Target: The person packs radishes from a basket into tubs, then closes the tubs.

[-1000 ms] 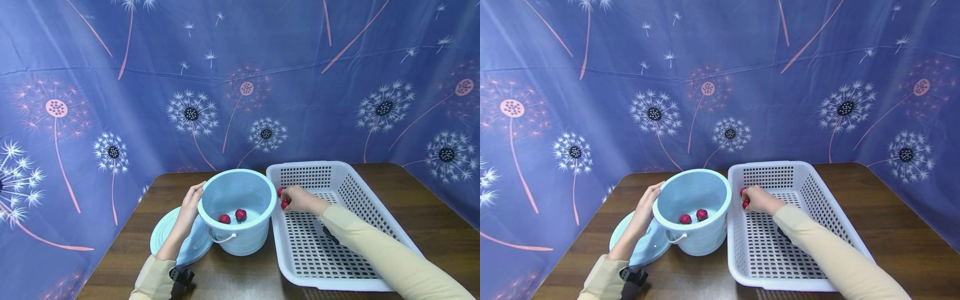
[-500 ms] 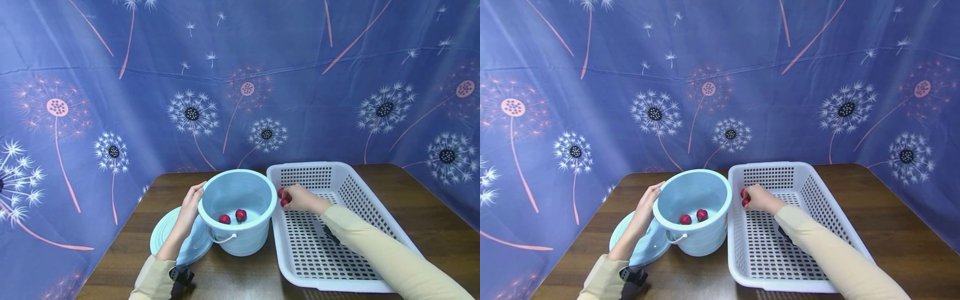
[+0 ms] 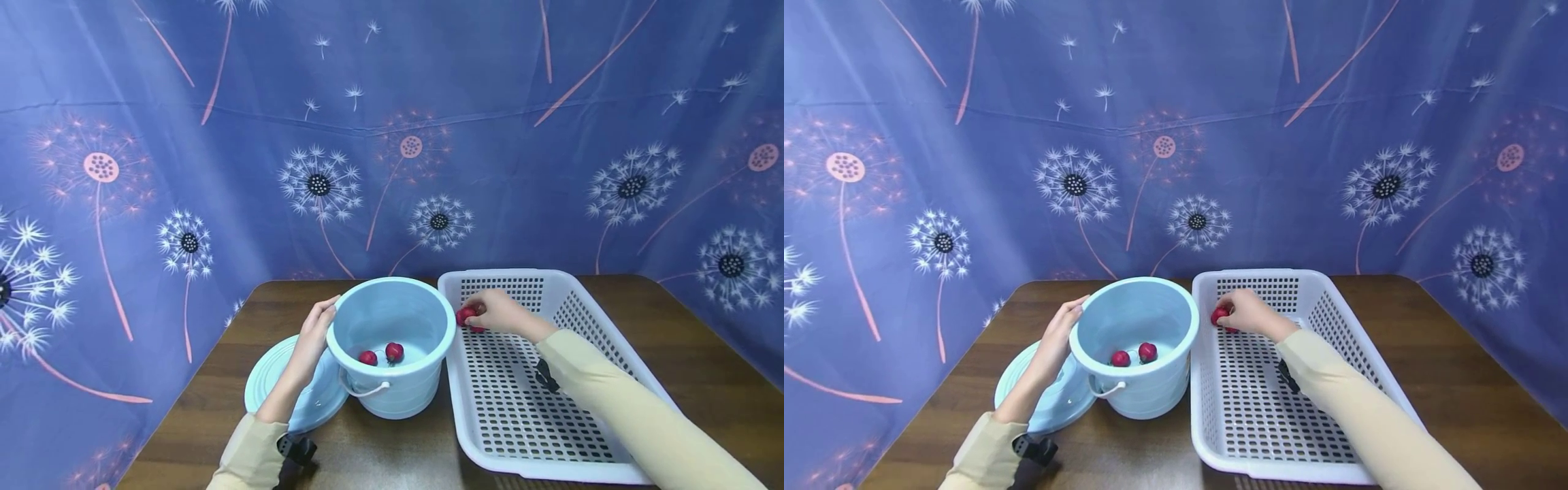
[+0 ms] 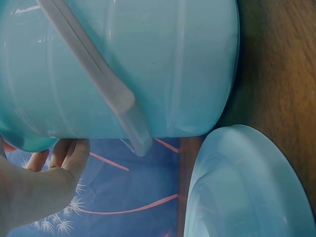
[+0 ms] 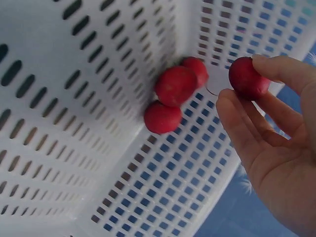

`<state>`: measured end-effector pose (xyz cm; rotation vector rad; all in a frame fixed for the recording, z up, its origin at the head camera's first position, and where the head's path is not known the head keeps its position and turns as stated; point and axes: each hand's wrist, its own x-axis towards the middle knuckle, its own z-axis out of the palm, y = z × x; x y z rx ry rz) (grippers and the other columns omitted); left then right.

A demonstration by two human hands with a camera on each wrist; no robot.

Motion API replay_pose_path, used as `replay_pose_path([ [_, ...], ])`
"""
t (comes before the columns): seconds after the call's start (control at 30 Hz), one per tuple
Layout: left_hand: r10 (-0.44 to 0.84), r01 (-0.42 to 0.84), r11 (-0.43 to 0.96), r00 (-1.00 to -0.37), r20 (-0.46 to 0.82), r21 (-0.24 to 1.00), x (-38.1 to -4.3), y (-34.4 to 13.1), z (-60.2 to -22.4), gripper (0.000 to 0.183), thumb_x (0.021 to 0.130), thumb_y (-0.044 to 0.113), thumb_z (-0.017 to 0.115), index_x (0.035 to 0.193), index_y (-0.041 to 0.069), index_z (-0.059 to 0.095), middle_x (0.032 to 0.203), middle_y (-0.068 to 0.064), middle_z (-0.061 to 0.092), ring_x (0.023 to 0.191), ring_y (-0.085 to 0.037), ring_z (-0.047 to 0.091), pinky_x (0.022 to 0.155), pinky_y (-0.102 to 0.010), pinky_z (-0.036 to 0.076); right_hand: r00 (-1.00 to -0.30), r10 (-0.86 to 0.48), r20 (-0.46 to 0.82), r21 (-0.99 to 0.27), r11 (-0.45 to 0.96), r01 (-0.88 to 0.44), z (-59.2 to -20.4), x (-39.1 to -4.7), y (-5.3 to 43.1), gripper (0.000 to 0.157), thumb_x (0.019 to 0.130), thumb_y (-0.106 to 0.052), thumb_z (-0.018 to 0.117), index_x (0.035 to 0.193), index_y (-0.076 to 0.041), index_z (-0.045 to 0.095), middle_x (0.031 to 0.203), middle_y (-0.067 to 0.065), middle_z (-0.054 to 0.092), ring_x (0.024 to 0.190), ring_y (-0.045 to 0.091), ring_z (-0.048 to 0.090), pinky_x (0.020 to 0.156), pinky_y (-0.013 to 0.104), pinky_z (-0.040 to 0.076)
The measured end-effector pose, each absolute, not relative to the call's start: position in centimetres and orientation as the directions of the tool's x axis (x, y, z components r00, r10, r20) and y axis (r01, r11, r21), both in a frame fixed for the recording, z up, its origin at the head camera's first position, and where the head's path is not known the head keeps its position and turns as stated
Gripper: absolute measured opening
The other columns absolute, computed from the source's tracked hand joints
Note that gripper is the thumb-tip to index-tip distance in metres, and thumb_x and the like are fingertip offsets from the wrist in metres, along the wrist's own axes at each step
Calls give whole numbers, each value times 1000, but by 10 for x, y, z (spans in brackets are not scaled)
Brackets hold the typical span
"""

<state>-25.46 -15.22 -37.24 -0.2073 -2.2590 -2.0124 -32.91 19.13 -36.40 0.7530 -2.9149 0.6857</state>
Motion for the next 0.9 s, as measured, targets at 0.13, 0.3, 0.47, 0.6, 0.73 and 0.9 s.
replay_pose_path([
  [0.13,29,175,112,-984,173,978,-256,-152,-372,43,101,32,37,136,8,41,146,-9,38,132,-28,39,106,-51,34,-890,-421,172,-444,774,-452,-358,-329,194,31,81,-10,70,110,2,66,99,14,69,85,22,64,72,36,54],
  [0.3,28,177,107,-984,175,978,-257,-153,-372,42,101,32,38,136,8,42,147,-7,38,131,-27,40,105,-51,35,-894,-395,210,-457,769,-447,-350,-328,194,27,81,-11,71,105,0,65,90,10,68,78,19,63,68,35,54],
  [0.47,20,173,105,-985,172,979,-257,-155,-373,41,101,32,38,135,9,43,146,-7,40,130,-27,42,104,-50,36,-895,-390,217,-472,761,-446,-343,-326,192,25,82,-14,70,102,-1,64,89,10,68,78,19,63,69,35,54],
  [0.6,18,174,111,-985,173,978,-257,-155,-374,42,100,33,38,135,10,43,145,-7,41,128,-27,43,102,-47,38,-897,-376,233,-490,751,-442,-338,-322,191,27,83,-15,69,106,-2,63,93,10,67,81,20,63,69,34,54],
  [0.73,24,179,113,-984,177,977,-258,-155,-375,43,100,33,39,136,10,43,145,-8,40,128,-27,43,102,-47,38,-882,-379,280,-483,739,-471,-331,-319,189,28,84,-16,69,108,-3,64,93,10,67,82,20,63,69,34,54],
  [0.9,28,185,109,-983,183,977,-258,-156,-375,43,100,34,39,136,10,42,146,-8,39,129,-28,42,104,-49,37,-851,-389,352,-443,732,-518,-317,-315,185,28,83,-16,70,108,-3,64,92,9,68,81,21,64,70,37,54],
])
